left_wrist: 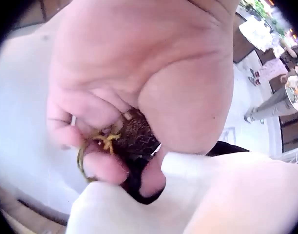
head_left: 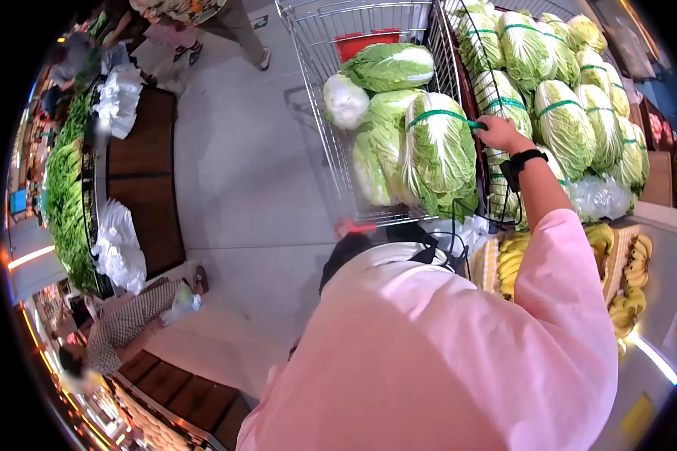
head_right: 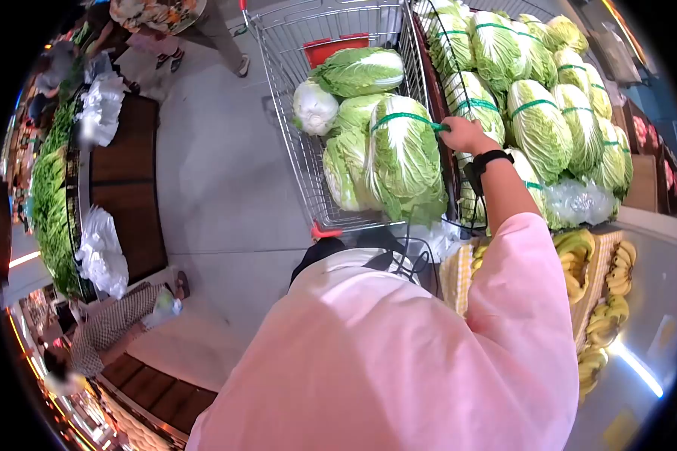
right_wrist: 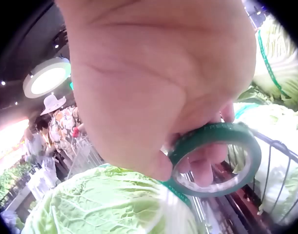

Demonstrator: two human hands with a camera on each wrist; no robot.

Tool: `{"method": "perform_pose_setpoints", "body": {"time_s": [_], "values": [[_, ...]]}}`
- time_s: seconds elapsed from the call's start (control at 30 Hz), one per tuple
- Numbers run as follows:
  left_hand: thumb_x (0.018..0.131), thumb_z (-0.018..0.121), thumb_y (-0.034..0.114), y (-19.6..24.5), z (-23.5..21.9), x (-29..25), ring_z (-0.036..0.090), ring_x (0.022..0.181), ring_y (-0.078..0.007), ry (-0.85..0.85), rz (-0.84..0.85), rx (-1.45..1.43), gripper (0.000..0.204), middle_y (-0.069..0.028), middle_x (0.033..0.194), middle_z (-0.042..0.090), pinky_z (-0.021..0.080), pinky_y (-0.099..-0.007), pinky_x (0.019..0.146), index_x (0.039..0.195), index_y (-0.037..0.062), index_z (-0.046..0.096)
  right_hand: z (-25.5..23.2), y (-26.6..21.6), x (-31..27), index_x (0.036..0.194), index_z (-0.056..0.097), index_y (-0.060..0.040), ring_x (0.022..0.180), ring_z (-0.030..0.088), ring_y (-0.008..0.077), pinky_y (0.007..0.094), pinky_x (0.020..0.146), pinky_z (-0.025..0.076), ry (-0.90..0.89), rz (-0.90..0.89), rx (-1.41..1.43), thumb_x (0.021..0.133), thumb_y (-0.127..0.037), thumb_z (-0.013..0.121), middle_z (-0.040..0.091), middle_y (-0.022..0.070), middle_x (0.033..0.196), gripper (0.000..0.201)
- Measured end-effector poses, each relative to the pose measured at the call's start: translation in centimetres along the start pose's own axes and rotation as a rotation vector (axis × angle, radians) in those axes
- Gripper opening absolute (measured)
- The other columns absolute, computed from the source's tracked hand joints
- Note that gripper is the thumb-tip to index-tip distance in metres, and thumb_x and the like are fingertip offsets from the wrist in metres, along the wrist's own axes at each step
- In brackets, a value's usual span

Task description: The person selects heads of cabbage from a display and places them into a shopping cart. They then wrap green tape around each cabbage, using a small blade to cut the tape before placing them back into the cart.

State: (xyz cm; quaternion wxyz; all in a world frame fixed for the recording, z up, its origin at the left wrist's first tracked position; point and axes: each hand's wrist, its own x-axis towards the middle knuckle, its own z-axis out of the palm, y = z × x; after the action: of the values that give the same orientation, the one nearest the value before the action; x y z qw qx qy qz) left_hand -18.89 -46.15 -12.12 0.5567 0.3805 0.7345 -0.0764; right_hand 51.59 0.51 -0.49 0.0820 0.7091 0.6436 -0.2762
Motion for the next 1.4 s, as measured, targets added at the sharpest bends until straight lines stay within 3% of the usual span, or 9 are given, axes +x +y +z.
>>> {"method": "perform_pose_setpoints", "body": {"time_s": [0.37,0.43,0.6,0.83,1.0,1.23,1.27,1.37,1.4], "values": [[0.094,0.063,0.021,4.7,-13.5,10.7,0.055,0.056,-0.0104,-0.283,-0.208,-0.357,0.020,-0.0012,0.074,0.062,0.044,-0.0255,0.049,0.105,0.0052,0.071,0.1,-0.4,-1.0,0.107,0.078,-0.0112,0.083,0.074,0.0236,0.0368,0.083,0.054,0.174,0.162,0.092,0.089,-0.050,0.067,0.076,0.0080,0.086,0.044],[0.095,0.060,0.019,11.4,-15.7,10.4,0.047,0.050,-0.0064,-0.021,-0.187,-0.489,0.021,-0.0013,0.074,0.062,0.034,-0.0229,0.042,0.110,0.0050,0.068,-0.4,-0.1,-0.9,0.104,0.078,-0.0143,0.095,0.070,0.0336,0.0505,0.103,0.042,0.180,0.148,0.106,0.084,-0.058,0.067,0.076,0.0108,0.096,0.049],[0.105,0.057,0.028,29.8,-16.7,7.2,0.051,0.063,-0.0059,0.069,0.255,-0.730,0.025,-0.0012,0.085,0.066,0.037,-0.0214,0.055,0.114,0.0075,0.068,-1.0,1.4,0.5,0.105,0.077,-0.0102,0.090,0.073,0.0305,0.0384,0.082,0.055,0.166,0.112,0.273,0.077,-0.055,0.078,0.076,0.0128,0.091,0.053],[0.105,0.053,0.027,52.1,-11.7,2.3,0.055,0.112,-0.0163,0.093,0.829,-0.246,0.033,-0.0024,0.117,0.070,0.043,-0.0292,0.096,0.112,0.0019,0.073,0.8,2.3,1.0,0.087,0.077,-0.0014,0.052,0.062,0.0228,0.0374,0.058,0.051,0.118,-0.012,0.555,0.085,-0.040,0.078,0.066,0.0118,0.065,0.039],[0.103,0.053,0.027,62.8,-7.8,3.1,0.049,0.128,-0.0213,0.070,1.210,0.279,0.031,-0.0004,0.121,0.072,0.033,-0.0372,0.111,0.099,0.0092,0.078,0.2,2.6,0.6,0.091,0.077,-0.0010,0.055,0.062,0.0194,0.0367,0.060,0.050,-0.012,0.024,0.775,0.089,-0.035,0.075,0.066,0.0092,0.066,0.035],[0.103,0.054,0.030,71.0,-1.8,2.7,0.046,0.142,-0.0264,-0.056,1.202,0.352,0.032,0.0008,0.110,0.075,0.008,-0.0505,0.121,0.090,0.0147,0.079,1.7,4.8,0.6,0.102,0.076,-0.0024,0.083,0.068,0.0204,0.0352,0.079,0.053,0.201,-0.132,0.820,0.092,-0.027,0.069,0.075,0.0094,0.090,0.028],[0.105,0.052,0.031,71.4,-1.5,1.9,0.056,0.132,-0.0270,-0.004,1.265,0.411,0.035,-0.0028,0.100,0.075,0.024,-0.0459,0.118,0.096,0.0093,0.078,1.7,4.8,0.5,0.103,0.076,-0.0028,0.083,0.068,0.0201,0.0348,0.080,0.053,0.195,-0.143,0.826,0.092,-0.027,0.069,0.075,0.0087,0.090,0.027],[0.105,0.053,0.030,71.6,-0.9,2.9,0.069,0.108,-0.0190,-0.604,0.957,-0.245,0.034,-0.0088,0.102,0.076,0.044,-0.0361,0.103,0.110,0.0033,0.074,1.9,4.7,0.2,0.103,0.075,-0.0033,0.082,0.066,0.0173,0.0334,0.078,0.052,0.183,-0.173,0.875,0.092,-0.026,0.069,0.074,0.0062,0.089,0.026],[0.108,0.051,0.029,71.8,0.6,1.9,0.068,0.078,-0.0141,-0.508,0.919,-0.394,0.040,-0.0074,0.087,0.071,0.052,-0.0250,0.076,0.122,-0.0046,0.066,1.8,4.7,0.1,0.103,0.075,-0.0034,0.082,0.065,0.0170,0.0332,0.078,0.052,0.185,-0.147,0.875,0.092,-0.026,0.069,0.074,0.0061,0.089,0.026]]}}
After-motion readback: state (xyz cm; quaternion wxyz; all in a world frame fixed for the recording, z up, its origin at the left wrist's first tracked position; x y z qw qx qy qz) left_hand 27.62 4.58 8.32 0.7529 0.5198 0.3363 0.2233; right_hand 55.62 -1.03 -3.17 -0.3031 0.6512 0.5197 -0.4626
